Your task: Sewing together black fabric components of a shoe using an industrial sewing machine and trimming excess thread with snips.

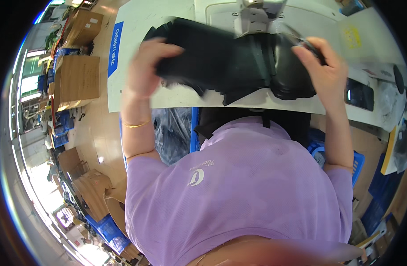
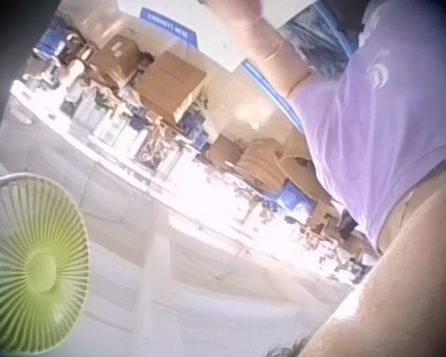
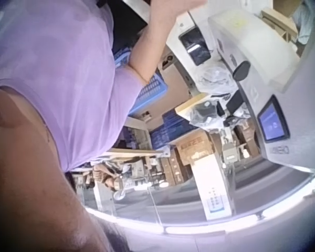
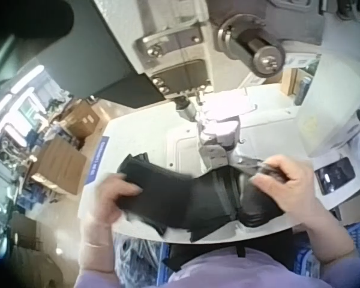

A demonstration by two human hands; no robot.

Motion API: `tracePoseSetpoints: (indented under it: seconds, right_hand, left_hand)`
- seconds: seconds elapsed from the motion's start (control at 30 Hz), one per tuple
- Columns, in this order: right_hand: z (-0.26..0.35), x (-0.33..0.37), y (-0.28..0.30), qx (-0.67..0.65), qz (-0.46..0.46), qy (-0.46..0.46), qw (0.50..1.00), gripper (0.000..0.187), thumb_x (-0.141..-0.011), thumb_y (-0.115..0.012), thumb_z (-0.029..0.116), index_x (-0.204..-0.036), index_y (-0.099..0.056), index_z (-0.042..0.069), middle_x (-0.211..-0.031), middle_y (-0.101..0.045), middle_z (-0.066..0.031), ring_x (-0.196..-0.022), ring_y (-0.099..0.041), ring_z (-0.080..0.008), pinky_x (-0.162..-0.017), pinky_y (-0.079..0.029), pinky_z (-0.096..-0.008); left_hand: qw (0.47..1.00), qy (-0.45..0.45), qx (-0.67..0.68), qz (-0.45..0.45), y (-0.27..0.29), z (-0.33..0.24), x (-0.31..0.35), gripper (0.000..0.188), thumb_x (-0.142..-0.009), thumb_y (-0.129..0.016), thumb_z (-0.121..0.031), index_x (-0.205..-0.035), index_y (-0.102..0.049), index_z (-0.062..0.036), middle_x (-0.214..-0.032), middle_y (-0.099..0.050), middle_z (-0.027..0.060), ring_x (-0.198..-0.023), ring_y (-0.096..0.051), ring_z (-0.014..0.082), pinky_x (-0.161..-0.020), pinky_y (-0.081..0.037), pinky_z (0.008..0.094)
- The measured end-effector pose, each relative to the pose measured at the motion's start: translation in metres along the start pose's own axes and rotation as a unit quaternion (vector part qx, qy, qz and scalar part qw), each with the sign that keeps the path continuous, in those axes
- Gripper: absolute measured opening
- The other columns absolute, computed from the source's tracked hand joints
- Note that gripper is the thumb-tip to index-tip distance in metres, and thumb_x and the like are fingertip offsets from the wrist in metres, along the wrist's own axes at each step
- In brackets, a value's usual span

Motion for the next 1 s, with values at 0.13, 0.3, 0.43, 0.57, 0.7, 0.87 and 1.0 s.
tracePoseSetpoints:
  seconds: [0.13, 0.3, 0.43, 0.57, 0.7, 0.87, 1.0]
  right_hand:
    - [-0.069, 0.008, 0.026, 0.073, -0.054, -0.134, 0.987, 0.028, -0.087, -0.074, 0.030, -0.093, -0.070, 0.004, -0.069, -0.062, -0.0005, -0.063, -0.052, -0.0065, -0.061, -0.044, -0.0236]
    - [-0.119, -0.005, 0.042, 0.293, -0.043, -0.092, 0.951, 0.039, -0.089, -0.068, 0.046, -0.095, -0.070, 0.007, -0.072, -0.066, -0.0092, -0.063, -0.063, -0.0236, -0.062, -0.049, -0.0328]
    - [-0.141, -0.013, 0.047, 0.469, -0.016, -0.072, 0.880, 0.041, -0.090, -0.065, 0.047, -0.105, -0.069, 0.009, -0.087, -0.070, -0.0118, -0.078, -0.067, -0.0302, -0.066, -0.051, -0.0375]
    - [-0.125, -0.020, 0.041, 0.406, -0.024, 0.012, 0.914, 0.043, -0.091, -0.065, 0.043, -0.111, -0.067, 0.006, -0.104, -0.065, -0.0135, -0.091, -0.064, -0.0280, -0.076, -0.050, -0.0359]
    - [-0.089, 0.007, 0.016, 0.166, 0.082, -0.163, 0.969, 0.042, -0.089, -0.070, 0.033, -0.116, -0.064, 0.002, -0.095, -0.059, -0.0089, -0.084, -0.056, -0.0218, -0.079, -0.047, -0.0334]
    - [-0.060, 0.023, 0.010, 0.170, 0.079, -0.117, 0.975, 0.042, -0.084, -0.076, 0.023, -0.118, -0.064, 0.002, -0.095, -0.057, -0.0081, -0.084, -0.053, -0.0197, -0.080, -0.045, -0.0323]
    - [-0.038, 0.022, 0.010, 0.241, 0.014, 0.027, 0.970, 0.039, -0.084, -0.076, 0.020, -0.118, -0.065, 0.004, -0.104, -0.059, -0.0101, -0.090, -0.056, -0.0238, -0.083, -0.047, -0.0355]
  left_hand:
    - [0.933, 0.018, -0.192, -0.305, 0.068, -0.022, 0.008, 0.024, -0.085, -0.056, -0.011, -0.102, -0.069, 0.0007, -0.094, -0.069, 0.0123, -0.087, -0.064, 0.0253, -0.074, -0.052, 0.0391]
    - [0.906, 0.013, -0.403, -0.130, -0.011, 0.013, -0.001, 0.054, -0.092, -0.060, -0.040, -0.128, -0.056, -0.0001, -0.116, -0.063, 0.0221, -0.109, -0.058, 0.0388, -0.094, -0.047, 0.0467]
    - [0.911, -0.152, -0.296, -0.242, -0.035, -0.045, 0.000, 0.045, -0.086, -0.071, -0.028, -0.116, -0.062, 0.0034, -0.113, -0.065, 0.0169, -0.104, -0.060, 0.0352, -0.093, -0.046, 0.0437]
    - [0.937, -0.245, -0.178, -0.172, -0.095, -0.098, -0.013, 0.040, -0.082, -0.076, -0.028, -0.108, -0.065, 0.0012, -0.107, -0.064, 0.0142, -0.100, -0.060, 0.0328, -0.087, -0.047, 0.0406]
    - [0.966, -0.159, -0.171, -0.112, -0.122, -0.088, -0.027, 0.041, -0.081, -0.076, -0.029, -0.107, -0.065, 0.0013, -0.104, -0.061, 0.0128, -0.100, -0.058, 0.0323, -0.085, -0.047, 0.0401]
    - [0.979, -0.136, -0.096, -0.116, -0.122, -0.079, -0.031, 0.042, -0.082, -0.076, -0.029, -0.109, -0.064, 0.0010, -0.102, -0.057, 0.0129, -0.100, -0.055, 0.0312, -0.087, -0.046, 0.0396]
    - [0.982, -0.112, -0.073, -0.134, -0.119, -0.072, -0.034, 0.041, -0.077, -0.079, -0.024, -0.103, -0.064, 0.0027, -0.105, -0.056, 0.0155, -0.100, -0.054, 0.0334, -0.088, -0.044, 0.0421]
Point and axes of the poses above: each hand's wrist, its own x-axis away from the middle knuckle, its own y-axis out of the back of the hand, z = x × y, the point moved 8 cm from there along -x, towards the middle knuckle
